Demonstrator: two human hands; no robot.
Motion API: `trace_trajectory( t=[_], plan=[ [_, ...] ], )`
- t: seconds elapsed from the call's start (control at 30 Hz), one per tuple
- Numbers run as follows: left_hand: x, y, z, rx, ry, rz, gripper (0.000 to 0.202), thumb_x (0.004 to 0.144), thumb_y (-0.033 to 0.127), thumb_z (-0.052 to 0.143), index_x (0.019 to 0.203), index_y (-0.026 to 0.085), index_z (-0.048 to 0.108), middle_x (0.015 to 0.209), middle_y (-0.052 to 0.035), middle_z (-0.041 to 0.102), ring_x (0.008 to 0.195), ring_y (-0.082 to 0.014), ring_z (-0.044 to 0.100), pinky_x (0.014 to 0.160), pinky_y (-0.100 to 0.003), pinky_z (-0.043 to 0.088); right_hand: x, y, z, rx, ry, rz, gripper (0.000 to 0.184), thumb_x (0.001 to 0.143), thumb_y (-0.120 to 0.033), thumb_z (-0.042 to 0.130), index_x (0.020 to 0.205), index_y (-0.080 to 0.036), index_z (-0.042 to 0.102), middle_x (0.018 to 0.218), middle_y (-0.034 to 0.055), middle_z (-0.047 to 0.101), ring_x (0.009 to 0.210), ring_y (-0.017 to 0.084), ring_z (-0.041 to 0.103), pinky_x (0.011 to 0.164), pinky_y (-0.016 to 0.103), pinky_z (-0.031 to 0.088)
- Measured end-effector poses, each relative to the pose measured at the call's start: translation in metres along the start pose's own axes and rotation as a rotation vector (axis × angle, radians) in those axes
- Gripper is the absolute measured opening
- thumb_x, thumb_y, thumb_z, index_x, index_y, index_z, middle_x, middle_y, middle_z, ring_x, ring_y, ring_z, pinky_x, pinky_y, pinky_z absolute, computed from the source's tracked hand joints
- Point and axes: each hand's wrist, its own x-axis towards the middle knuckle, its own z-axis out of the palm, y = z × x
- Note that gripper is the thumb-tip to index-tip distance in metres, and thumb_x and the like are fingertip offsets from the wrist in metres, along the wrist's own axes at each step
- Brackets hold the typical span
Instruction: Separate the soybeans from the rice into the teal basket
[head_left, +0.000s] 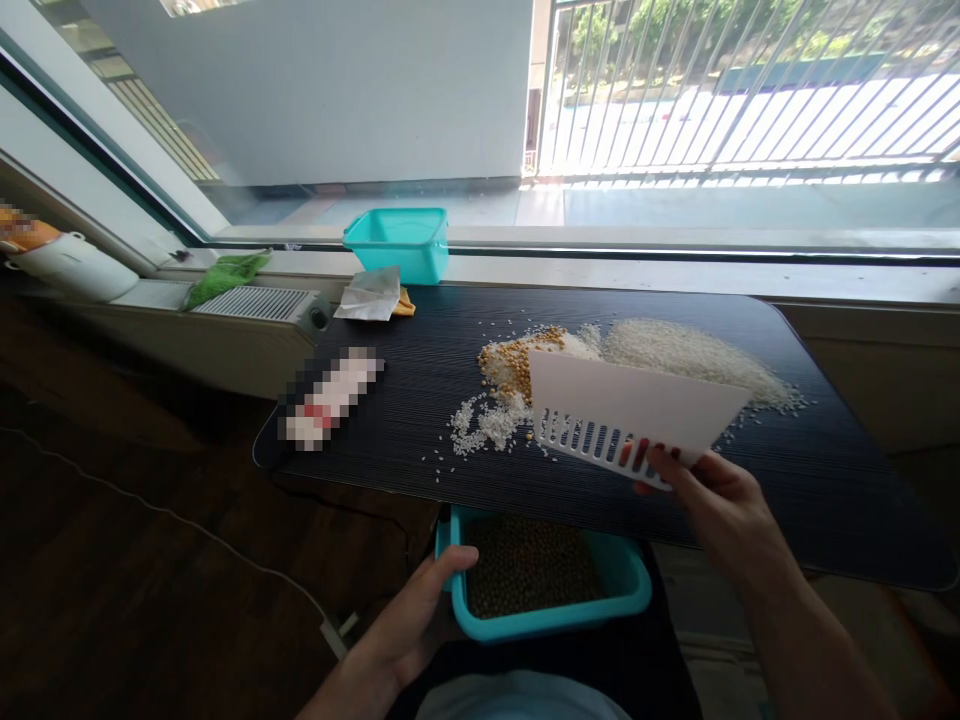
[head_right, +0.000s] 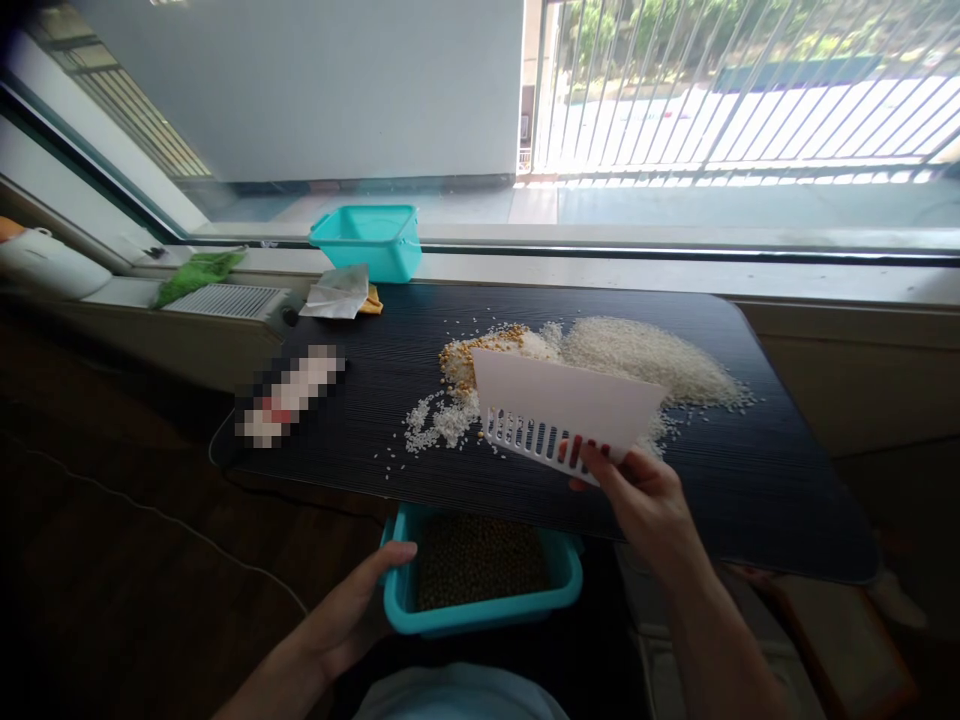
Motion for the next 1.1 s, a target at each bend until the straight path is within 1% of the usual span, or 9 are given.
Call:
trace_trajectory(
  t=[0.1,0.17,0.3,0.43,0.6,0.73,0.93,1.0,1.1],
  plan=[
    [0.0,-0.001,-0.001,0.002,0.006,0.014,0.051,0.076,0.033,0.062,0.12,0.01,0.051,0.11,-0.0141,0.067,0.104,-0.0293,0.061,0.088,-0.042,0.048,0.013,-0.002,0.015,0.01,-0.044,-0.022,0.026,0.062,-0.042,0.077,0.077,-0.021,0.074,0.08,0.0024,0.073,0.075,0.021,0.067,0.058,0.03,0.06],
    [0.0,-0.001,-0.002,-0.007,-0.001,0.019,0.05,0.076,0.033,0.063,0.12,0.01,0.051,0.111,-0.0139,0.066,0.104,-0.0293,0.061,0.089,-0.042,0.048,0.016,-0.004,0.018,-0.001,-0.071,-0.025,0.026,0.063,-0.042,0.076,0.078,-0.021,0.075,0.08,0.0023,0.073,0.075,0.02,0.066,0.058,0.028,0.059],
    [0.002,-0.002,-0.004,-0.016,-0.002,0.016,0.049,0.075,0.032,0.063,0.117,0.01,0.052,0.108,-0.0139,0.067,0.103,-0.0295,0.062,0.088,-0.041,0.048,0.013,-0.004,0.013,-0.036,-0.134,-0.016,0.028,0.061,-0.043,0.077,0.075,-0.019,0.075,0.076,0.0033,0.072,0.068,0.018,0.065,0.052,0.027,0.058],
    [0.002,-0.001,-0.003,-0.024,0.008,0.007,0.047,0.075,0.03,0.064,0.116,0.009,0.053,0.106,-0.0138,0.068,0.103,-0.0283,0.062,0.089,-0.038,0.048,0.011,-0.002,0.006,-0.027,-0.091,-0.024,0.03,0.058,-0.044,0.078,0.073,-0.018,0.075,0.075,0.0036,0.072,0.065,0.017,0.064,0.05,0.027,0.058],
    [0.001,0.0,-0.002,-0.013,0.014,0.009,0.047,0.075,0.03,0.064,0.117,0.012,0.053,0.11,-0.0126,0.067,0.105,-0.0278,0.061,0.087,-0.038,0.049,0.002,0.001,0.006,-0.053,-0.098,0.003,0.031,0.061,-0.044,0.077,0.076,-0.018,0.075,0.078,0.0054,0.074,0.07,0.022,0.067,0.051,0.029,0.059],
    [0.002,-0.001,-0.005,-0.01,0.008,0.01,0.047,0.075,0.031,0.064,0.116,0.01,0.054,0.109,-0.0137,0.067,0.103,-0.0287,0.062,0.087,-0.039,0.049,-0.011,0.005,0.0,0.003,0.043,0.04,0.025,0.064,-0.04,0.076,0.078,-0.019,0.074,0.081,0.0039,0.074,0.072,0.02,0.067,0.055,0.027,0.059],
    [0.003,-0.003,-0.006,-0.004,-0.007,0.01,0.048,0.077,0.033,0.062,0.119,0.011,0.053,0.109,-0.0132,0.067,0.103,-0.0289,0.061,0.086,-0.04,0.049,-0.033,0.018,-0.022,0.012,0.188,0.103,0.029,0.058,-0.042,0.079,0.075,-0.018,0.074,0.077,0.0043,0.074,0.069,0.021,0.068,0.055,0.027,0.059],
    [0.003,-0.003,-0.004,-0.004,-0.012,0.01,0.049,0.077,0.033,0.062,0.119,0.011,0.053,0.108,-0.0131,0.067,0.104,-0.0286,0.061,0.087,-0.04,0.049,-0.042,0.024,-0.029,0.006,0.191,0.138,0.029,0.057,-0.042,0.079,0.074,-0.018,0.074,0.077,0.0048,0.075,0.068,0.02,0.069,0.057,0.026,0.059],
    [0.004,-0.003,-0.001,0.0,-0.005,0.014,0.049,0.076,0.032,0.063,0.12,0.011,0.053,0.107,-0.013,0.067,0.103,-0.028,0.061,0.087,-0.04,0.049,-0.051,0.03,-0.036,0.012,0.14,0.189,0.03,0.056,-0.041,0.081,0.074,-0.018,0.075,0.075,0.0057,0.075,0.062,0.019,0.068,0.059,0.024,0.058]
  ],
)
